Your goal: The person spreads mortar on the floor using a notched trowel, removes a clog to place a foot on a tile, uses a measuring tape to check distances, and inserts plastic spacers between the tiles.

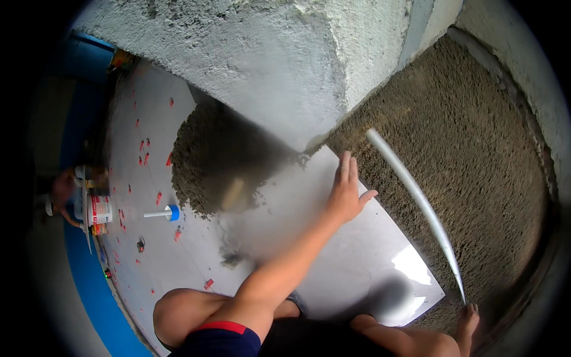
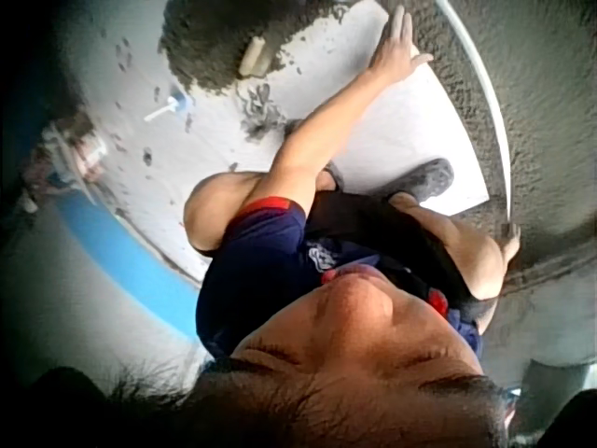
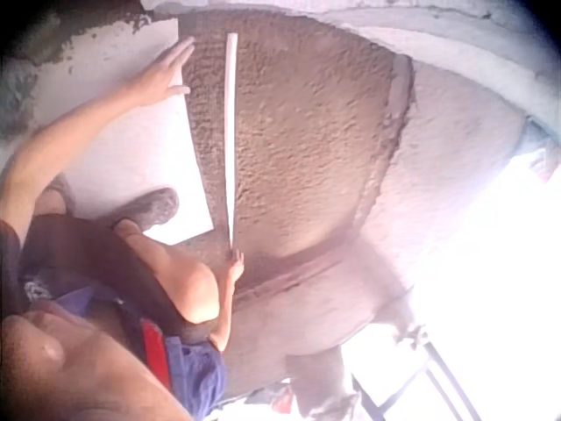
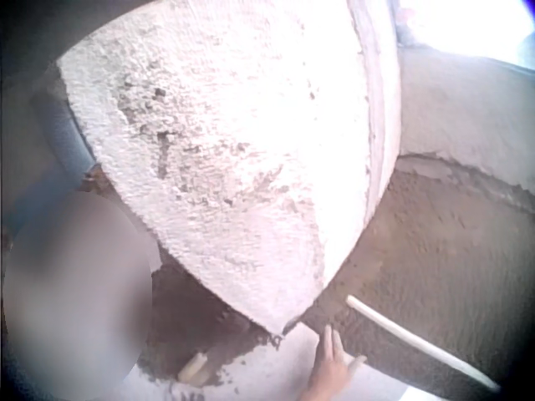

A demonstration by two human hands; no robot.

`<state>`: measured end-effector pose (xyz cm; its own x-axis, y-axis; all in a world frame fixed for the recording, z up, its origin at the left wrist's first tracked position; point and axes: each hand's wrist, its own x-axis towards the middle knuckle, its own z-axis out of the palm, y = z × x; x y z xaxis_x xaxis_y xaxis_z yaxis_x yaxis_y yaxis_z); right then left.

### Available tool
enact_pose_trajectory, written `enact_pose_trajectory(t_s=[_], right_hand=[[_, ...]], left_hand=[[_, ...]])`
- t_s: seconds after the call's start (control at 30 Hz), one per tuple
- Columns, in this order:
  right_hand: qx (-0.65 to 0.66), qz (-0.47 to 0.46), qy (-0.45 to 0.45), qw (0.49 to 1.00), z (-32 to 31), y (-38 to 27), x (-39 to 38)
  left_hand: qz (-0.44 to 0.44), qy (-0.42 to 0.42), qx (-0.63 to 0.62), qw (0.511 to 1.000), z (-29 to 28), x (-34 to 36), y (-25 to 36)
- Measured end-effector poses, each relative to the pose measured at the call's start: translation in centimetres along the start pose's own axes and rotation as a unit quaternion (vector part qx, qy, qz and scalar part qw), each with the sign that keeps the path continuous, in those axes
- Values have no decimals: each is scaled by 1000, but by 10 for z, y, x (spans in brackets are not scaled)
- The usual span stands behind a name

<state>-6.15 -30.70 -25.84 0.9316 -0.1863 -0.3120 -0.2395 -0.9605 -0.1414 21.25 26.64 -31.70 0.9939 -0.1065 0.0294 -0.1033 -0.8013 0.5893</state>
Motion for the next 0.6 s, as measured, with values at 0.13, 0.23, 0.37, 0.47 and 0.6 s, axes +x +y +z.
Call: enact_pose_trajectory(t_s=[0.13,0.23,0.37,0.47,0.6], right_hand=[[45,29,158,986,-51,48,-6],[262,128,159,943,-95,65,7],[309,78,121,940,-135,2,42],[295,11,129,947,-187,-105,79],[411,-112,246,871,-227,-279,113]], left_hand=[[266,-140,82,950,-14,-1,4],[364,-376,209,826,-51,-10,18],[377,-421,154,810,-129,-73,-18],[269,-435,129,850,-152,-140,-59],[180,-542,137,809,-163,-154,-28]])
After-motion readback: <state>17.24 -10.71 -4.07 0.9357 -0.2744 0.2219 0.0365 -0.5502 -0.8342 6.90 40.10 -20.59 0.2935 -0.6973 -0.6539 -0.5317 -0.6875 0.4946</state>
